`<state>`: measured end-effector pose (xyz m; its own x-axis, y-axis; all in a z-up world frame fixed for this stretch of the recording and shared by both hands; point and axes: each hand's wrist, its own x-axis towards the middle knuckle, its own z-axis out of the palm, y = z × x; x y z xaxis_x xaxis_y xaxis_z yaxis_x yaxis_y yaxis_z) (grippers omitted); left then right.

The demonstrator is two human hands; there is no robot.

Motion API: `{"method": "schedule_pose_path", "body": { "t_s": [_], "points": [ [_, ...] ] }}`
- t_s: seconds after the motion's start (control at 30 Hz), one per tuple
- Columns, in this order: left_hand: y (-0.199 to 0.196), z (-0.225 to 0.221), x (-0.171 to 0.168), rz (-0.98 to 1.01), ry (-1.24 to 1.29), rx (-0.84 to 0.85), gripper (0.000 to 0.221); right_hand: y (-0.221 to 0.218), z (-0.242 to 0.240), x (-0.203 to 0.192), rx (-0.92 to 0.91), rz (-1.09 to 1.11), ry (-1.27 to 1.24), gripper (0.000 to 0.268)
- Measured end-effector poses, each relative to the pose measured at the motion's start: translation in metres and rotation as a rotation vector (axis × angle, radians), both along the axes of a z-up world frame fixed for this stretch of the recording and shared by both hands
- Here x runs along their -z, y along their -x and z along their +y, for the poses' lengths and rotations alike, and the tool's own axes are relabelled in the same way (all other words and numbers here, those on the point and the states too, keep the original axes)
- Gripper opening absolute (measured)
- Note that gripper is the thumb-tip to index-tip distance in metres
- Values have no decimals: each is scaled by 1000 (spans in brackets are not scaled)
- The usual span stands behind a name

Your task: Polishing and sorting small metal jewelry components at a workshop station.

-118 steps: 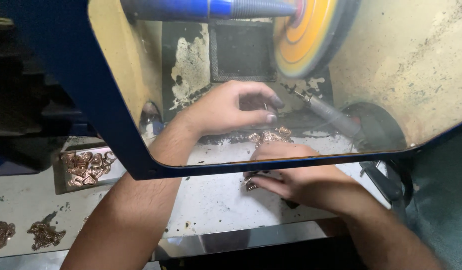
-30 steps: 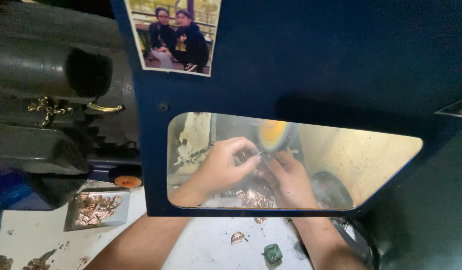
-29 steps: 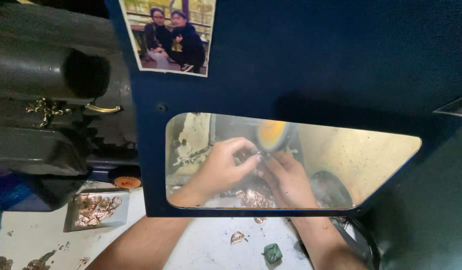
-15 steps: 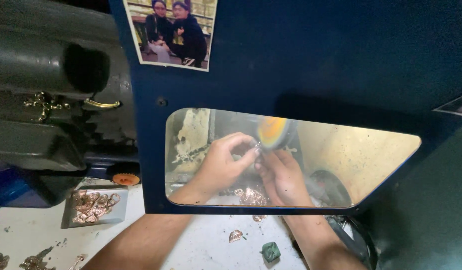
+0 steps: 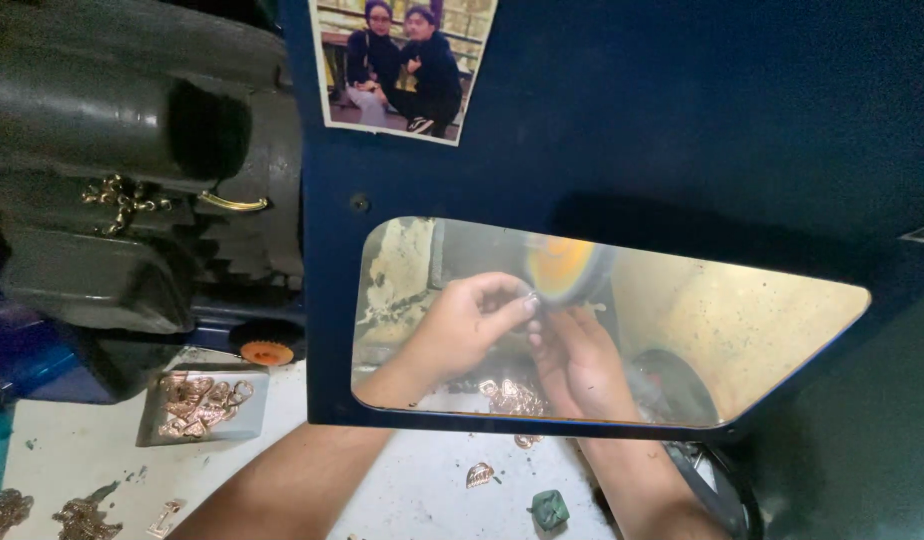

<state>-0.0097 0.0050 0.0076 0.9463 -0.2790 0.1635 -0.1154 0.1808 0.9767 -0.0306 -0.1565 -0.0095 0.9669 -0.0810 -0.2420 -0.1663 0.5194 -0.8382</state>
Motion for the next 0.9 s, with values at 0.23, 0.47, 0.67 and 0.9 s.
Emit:
{"method": "schedule_pose_path", "body": {
  "t_s": [0.23, 0.47, 0.67, 0.9],
  "points": [
    [-7, 16, -7, -188, -147, 106, 14, 10, -22, -32, -114, -201, 777, 16],
    [5, -6, -4, 95, -67, 69, 17, 10, -23, -32, -155, -47, 662, 16],
    [2, -15, 7, 139, 28, 26, 18, 2, -10, -17, 5, -8, 325, 14],
    [3, 10, -17, -35, -82, 95, 15, 1, -31, -30, -160, -253, 841, 12]
  ]
}}
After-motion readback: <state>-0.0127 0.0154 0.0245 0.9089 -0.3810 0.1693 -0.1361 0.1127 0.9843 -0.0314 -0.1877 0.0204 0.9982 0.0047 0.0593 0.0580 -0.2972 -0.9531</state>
